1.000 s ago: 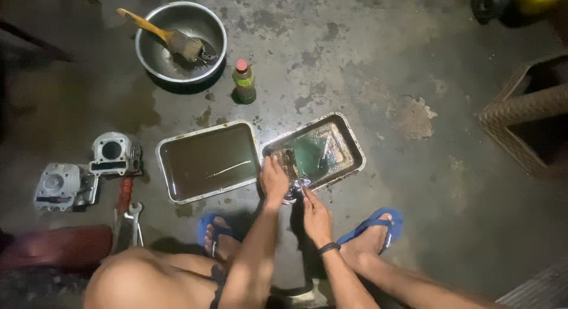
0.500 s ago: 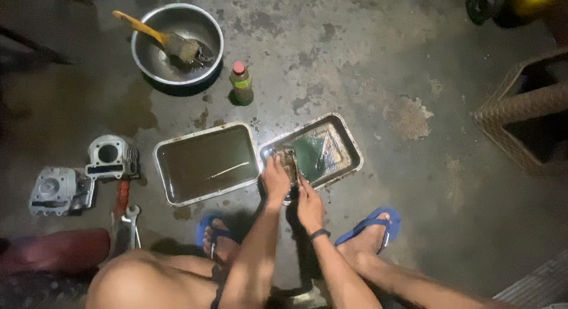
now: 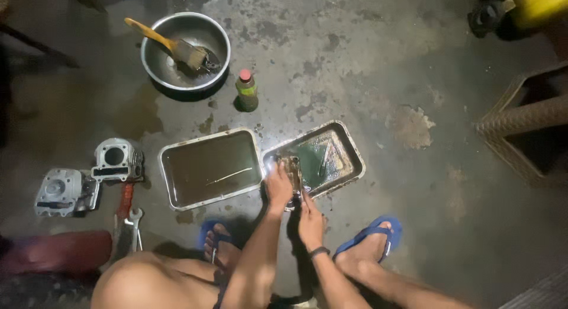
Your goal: The person scrubs a metal engine part with a brush inside a rectangular tray filled with liquid. They repeatedly dip the part into the liquid and scrub its surfaces to remove grime.
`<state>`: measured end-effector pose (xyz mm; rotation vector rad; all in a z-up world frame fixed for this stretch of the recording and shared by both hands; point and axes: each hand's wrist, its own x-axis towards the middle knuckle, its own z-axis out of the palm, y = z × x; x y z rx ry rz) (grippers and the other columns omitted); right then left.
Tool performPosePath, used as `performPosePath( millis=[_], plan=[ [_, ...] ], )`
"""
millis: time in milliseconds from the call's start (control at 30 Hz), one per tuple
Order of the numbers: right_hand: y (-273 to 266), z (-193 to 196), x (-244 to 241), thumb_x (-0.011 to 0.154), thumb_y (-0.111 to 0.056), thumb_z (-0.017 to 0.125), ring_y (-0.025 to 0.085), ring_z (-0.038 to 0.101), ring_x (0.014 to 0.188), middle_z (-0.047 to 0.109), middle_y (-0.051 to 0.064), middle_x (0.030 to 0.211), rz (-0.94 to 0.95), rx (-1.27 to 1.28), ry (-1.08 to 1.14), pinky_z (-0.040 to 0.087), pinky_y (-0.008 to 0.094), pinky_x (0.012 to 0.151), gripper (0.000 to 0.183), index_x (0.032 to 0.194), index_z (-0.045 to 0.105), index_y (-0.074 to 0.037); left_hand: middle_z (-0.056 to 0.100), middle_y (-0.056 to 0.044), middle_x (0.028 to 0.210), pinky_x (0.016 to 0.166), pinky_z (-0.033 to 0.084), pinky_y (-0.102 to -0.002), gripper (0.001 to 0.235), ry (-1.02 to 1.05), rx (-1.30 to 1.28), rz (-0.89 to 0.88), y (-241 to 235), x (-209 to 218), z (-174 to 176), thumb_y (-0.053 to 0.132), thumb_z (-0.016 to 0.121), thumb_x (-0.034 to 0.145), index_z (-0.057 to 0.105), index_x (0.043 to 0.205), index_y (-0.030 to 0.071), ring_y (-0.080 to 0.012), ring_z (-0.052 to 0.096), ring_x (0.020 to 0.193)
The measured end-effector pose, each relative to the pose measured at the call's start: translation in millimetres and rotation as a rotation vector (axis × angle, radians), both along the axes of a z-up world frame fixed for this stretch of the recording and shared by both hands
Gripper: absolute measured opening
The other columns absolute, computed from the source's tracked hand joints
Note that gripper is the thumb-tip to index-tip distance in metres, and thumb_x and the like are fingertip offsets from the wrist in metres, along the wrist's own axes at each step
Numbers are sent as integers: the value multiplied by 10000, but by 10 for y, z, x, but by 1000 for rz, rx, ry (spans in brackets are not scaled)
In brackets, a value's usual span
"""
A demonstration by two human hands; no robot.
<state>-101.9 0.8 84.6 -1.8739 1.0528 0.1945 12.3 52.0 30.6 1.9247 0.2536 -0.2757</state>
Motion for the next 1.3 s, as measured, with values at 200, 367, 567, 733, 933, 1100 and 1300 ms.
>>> performPosePath(
  millis=[200,367,567,733,933,1100,1300],
  plan=[
    [120,80,69,1096,-331,414,302,460,1448,559,99,1517,-89,104,-35,354,463,1204,442,1480,572,-178,612,-324,820,740,489,-544,291,-69,50,22,25,-4,203,226,433,1065,544,879,31,-560,635,866],
    [64,-6,158,1069,-238,481,356,522,1380,628,147,1429,-94,32,-105,399,481,1167,389,1416,625,-138,607,-330,817,729,489,-576,278,-142,82,24,18,-7,-110,261,467,1058,545,895,50,-554,628,863],
    [130,261,130,1059,-313,482,335,524,1386,645,127,1416,-86,46,-104,375,453,1192,399,1385,657,-162,616,-330,839,753,511,-568,323,-147,47,51,58,34,-73,282,470,1063,570,893,26,-556,629,885],
    [163,212,124,1049,-301,518,296,558,1355,669,108,1384,-102,-1,-89,407,433,1163,380,1373,672,-177,618,-326,850,751,496,-588,314,-124,54,29,25,-52,-111,299,472,1059,563,896,46,-556,622,903],
    [119,185,158,1037,-252,499,343,559,1344,674,123,1377,-161,67,-127,420,453,1157,390,1389,656,-195,650,-272,827,770,520,-537,337,-139,86,29,-42,-2,-102,353,484,1066,600,885,93,-514,656,899],
    [184,291,65,1055,-264,495,280,700,1148,724,97,1305,-152,73,-63,486,457,1058,381,1404,648,-251,629,-312,821,753,492,-604,385,-144,73,40,-34,-73,-24,359,484,1074,593,868,53,-553,629,886],
    [5,159,283,1021,-276,541,316,612,1283,708,113,1316,-155,40,-116,449,450,1113,377,1370,672,-216,634,-279,814,746,496,-542,340,-167,47,43,3,11,6,314,478,1064,585,845,78,-508,646,866]
  ],
)
